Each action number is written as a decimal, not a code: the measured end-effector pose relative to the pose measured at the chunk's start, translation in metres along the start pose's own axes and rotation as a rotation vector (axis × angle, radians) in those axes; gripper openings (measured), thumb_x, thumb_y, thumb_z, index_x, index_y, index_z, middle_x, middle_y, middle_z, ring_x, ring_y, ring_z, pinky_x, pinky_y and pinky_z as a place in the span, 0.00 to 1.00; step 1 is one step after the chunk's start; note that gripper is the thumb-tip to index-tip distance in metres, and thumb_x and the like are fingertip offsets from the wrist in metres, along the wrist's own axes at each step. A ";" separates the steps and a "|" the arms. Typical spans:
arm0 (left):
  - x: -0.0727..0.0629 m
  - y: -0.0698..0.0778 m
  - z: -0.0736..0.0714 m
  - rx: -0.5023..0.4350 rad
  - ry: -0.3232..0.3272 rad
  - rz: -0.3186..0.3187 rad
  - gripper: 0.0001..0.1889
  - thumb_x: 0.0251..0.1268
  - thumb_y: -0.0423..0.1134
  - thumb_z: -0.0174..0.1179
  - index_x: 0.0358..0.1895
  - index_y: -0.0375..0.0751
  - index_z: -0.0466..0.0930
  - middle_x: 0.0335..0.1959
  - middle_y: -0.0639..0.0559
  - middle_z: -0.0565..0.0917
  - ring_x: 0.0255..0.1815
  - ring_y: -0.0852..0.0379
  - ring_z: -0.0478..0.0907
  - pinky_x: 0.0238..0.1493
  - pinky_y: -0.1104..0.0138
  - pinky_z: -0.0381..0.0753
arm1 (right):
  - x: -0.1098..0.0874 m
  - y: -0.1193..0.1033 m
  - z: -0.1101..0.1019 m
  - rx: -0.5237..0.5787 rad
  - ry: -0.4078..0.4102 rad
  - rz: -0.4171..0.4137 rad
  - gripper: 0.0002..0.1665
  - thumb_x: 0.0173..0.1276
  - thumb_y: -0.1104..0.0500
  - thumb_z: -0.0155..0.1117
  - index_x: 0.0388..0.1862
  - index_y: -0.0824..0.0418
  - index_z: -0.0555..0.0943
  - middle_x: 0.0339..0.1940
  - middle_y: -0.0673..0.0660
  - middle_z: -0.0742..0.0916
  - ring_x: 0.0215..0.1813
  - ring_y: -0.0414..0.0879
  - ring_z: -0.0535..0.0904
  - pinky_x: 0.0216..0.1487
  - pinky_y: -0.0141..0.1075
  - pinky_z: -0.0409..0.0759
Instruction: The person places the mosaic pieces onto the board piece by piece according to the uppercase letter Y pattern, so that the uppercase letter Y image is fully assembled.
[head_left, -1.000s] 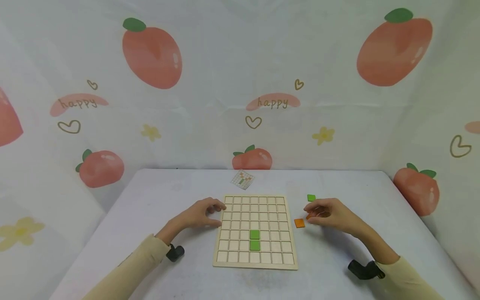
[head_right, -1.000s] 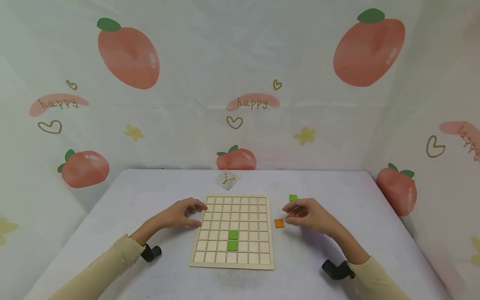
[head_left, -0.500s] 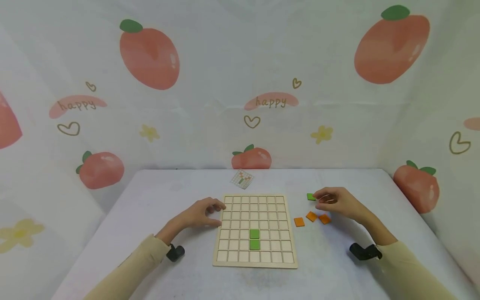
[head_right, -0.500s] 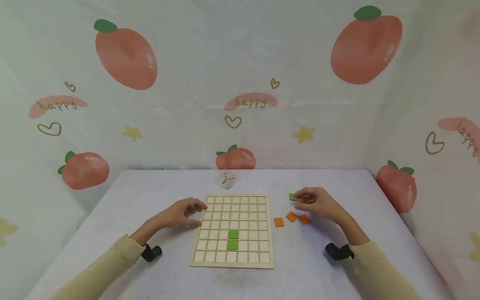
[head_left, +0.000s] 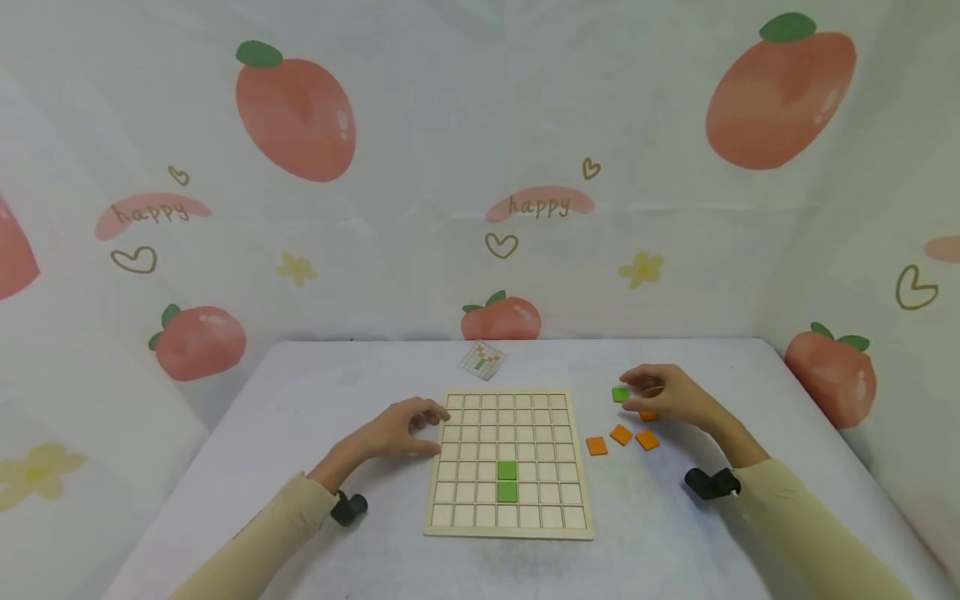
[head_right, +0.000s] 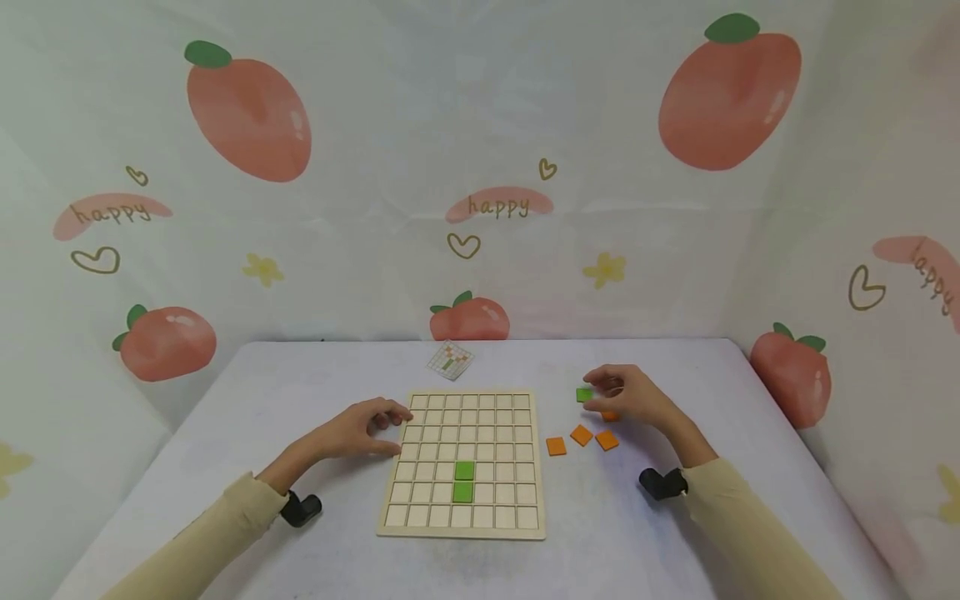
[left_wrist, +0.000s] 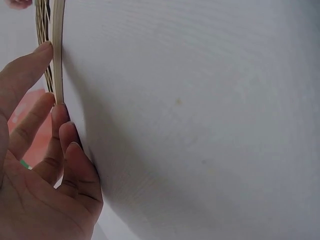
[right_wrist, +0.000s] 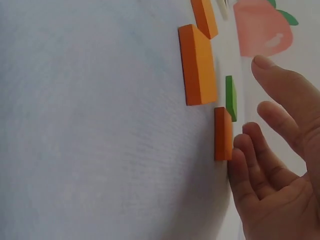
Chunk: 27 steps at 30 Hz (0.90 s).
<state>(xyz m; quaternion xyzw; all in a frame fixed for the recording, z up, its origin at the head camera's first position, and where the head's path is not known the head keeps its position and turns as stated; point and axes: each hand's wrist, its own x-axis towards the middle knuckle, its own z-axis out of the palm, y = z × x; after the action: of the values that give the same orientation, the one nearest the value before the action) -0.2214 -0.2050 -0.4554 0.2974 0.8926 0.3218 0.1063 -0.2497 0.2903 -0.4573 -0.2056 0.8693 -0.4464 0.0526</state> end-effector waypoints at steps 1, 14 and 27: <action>0.000 0.000 0.000 -0.001 0.000 0.002 0.24 0.59 0.40 0.76 0.58 0.39 0.80 0.48 0.52 0.79 0.48 0.52 0.76 0.52 0.55 0.76 | 0.001 0.001 0.001 -0.009 0.002 0.003 0.27 0.61 0.60 0.79 0.55 0.71 0.82 0.52 0.64 0.86 0.53 0.60 0.81 0.57 0.55 0.77; 0.002 -0.002 0.000 -0.001 -0.001 -0.009 0.25 0.58 0.40 0.77 0.58 0.39 0.80 0.47 0.53 0.79 0.46 0.53 0.75 0.51 0.57 0.76 | 0.013 0.000 0.012 -0.129 0.022 0.030 0.23 0.58 0.60 0.81 0.49 0.69 0.85 0.46 0.58 0.87 0.44 0.52 0.80 0.48 0.41 0.79; 0.001 0.002 -0.002 -0.005 -0.006 -0.012 0.25 0.58 0.39 0.76 0.59 0.38 0.80 0.46 0.52 0.79 0.46 0.52 0.75 0.51 0.58 0.76 | 0.014 -0.003 0.014 -0.135 0.011 0.054 0.16 0.60 0.64 0.79 0.45 0.69 0.87 0.36 0.54 0.84 0.38 0.49 0.76 0.40 0.37 0.78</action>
<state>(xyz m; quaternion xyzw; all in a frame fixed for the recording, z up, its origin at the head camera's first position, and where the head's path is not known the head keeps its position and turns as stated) -0.2219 -0.2037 -0.4528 0.2927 0.8933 0.3224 0.1114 -0.2579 0.2726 -0.4623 -0.1829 0.9029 -0.3862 0.0460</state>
